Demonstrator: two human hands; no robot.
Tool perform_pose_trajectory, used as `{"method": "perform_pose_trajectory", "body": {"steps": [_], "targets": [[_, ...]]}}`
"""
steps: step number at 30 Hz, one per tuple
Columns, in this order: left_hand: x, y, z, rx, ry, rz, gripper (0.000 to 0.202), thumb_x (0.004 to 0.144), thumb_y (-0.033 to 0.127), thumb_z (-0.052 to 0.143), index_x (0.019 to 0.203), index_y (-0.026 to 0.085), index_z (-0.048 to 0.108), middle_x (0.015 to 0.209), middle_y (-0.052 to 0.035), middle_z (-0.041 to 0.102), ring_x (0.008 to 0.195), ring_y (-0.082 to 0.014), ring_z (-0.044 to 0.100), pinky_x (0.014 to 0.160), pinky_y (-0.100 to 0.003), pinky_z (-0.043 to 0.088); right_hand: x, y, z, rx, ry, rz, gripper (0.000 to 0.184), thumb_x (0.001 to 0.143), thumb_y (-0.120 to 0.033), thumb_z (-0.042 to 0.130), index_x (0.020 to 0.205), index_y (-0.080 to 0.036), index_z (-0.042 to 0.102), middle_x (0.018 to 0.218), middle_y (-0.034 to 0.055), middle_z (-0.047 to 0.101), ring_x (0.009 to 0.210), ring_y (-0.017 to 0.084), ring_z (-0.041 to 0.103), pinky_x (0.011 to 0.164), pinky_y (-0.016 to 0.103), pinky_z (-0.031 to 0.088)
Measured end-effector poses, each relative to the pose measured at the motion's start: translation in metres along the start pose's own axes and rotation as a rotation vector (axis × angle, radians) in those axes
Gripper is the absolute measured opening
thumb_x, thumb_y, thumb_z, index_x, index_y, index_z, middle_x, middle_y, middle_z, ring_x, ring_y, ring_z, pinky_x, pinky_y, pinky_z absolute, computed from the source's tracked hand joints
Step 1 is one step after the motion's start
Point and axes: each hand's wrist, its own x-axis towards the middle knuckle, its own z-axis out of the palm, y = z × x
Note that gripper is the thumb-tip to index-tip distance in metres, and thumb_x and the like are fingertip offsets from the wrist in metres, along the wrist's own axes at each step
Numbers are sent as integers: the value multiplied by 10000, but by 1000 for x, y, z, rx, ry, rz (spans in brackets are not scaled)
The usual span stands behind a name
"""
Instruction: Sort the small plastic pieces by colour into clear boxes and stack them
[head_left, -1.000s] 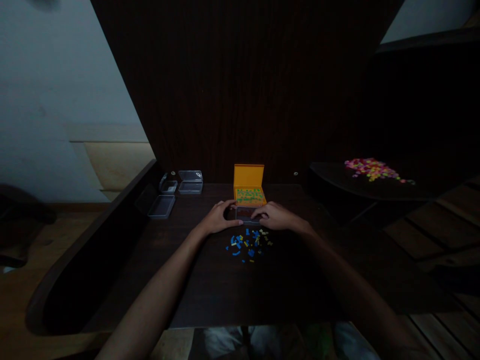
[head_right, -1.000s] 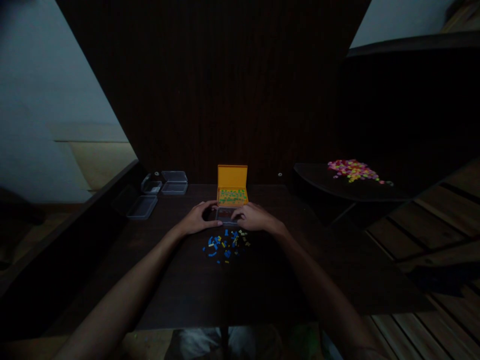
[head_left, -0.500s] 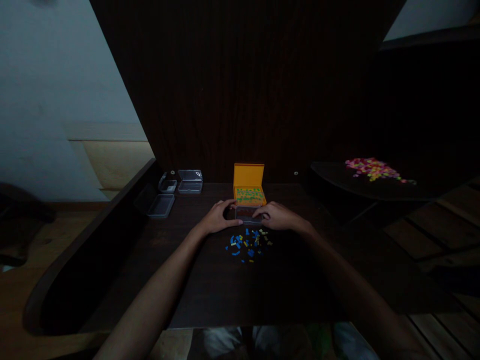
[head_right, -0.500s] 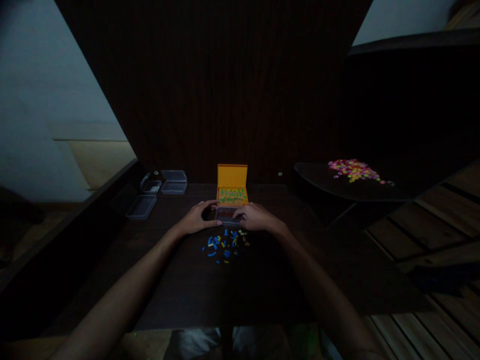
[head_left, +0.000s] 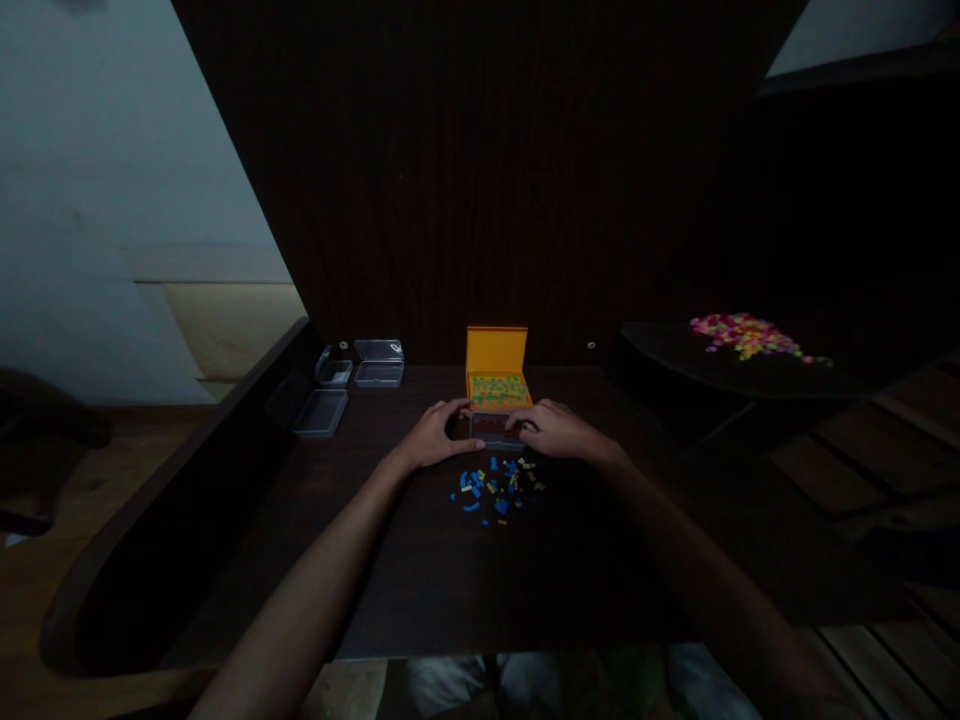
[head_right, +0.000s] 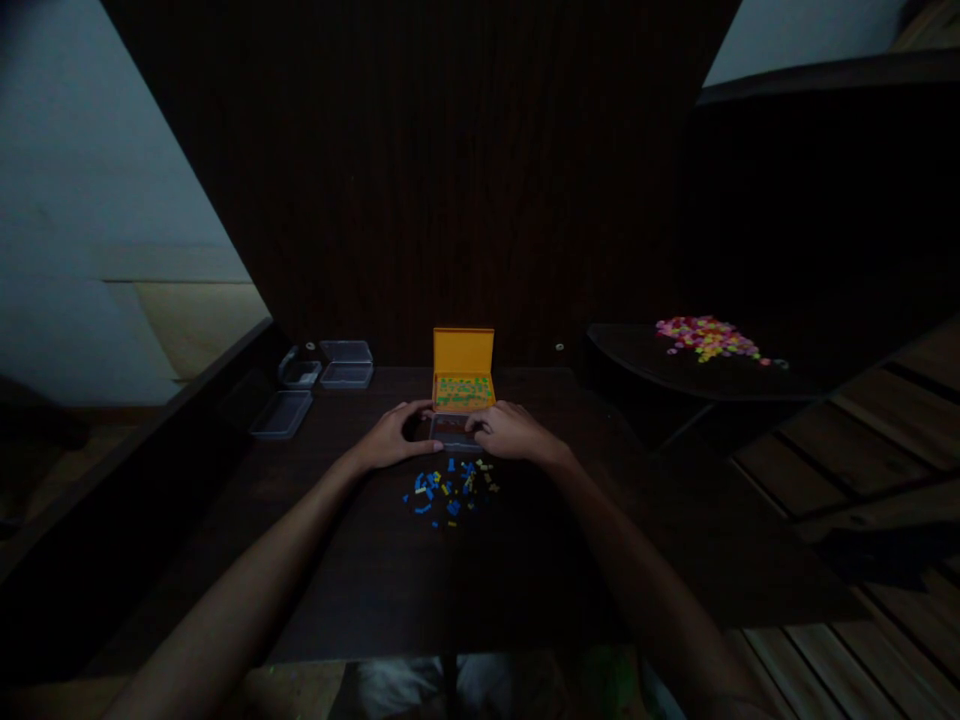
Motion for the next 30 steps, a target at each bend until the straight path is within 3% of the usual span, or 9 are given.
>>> {"method": "perform_pose_trajectory", "body": {"steps": [10,19,30], "targets": [[1,2,-1,8,-7,8,780,676,544,761,1325,194,507,1141,-77,657,1077,-264,587,977,-403,438,6,-4,9,-19,0,-45,389,840,-203,457,1126,-266,713,1159,33,704,1027,230,650,898,321,470],[0,1,0,12,-3,6,761,678,539,760,1316,207,510,1132,-71,651,1075,-258,582,968,-401,447,3,-1,7,-14,62,5,364,823,-202,486,1102,-253,712,1076,40,728,946,218,667,830,297,477],[0,3,-2,10,-12,-4,776,677,550,755,1327,209,502,1142,-76,655,1092,-271,577,970,-418,443,0,2,7,-15,7,-6,354,803,-183,492,1053,-248,735,995,33,745,860,201,676,787,280,475]]}}
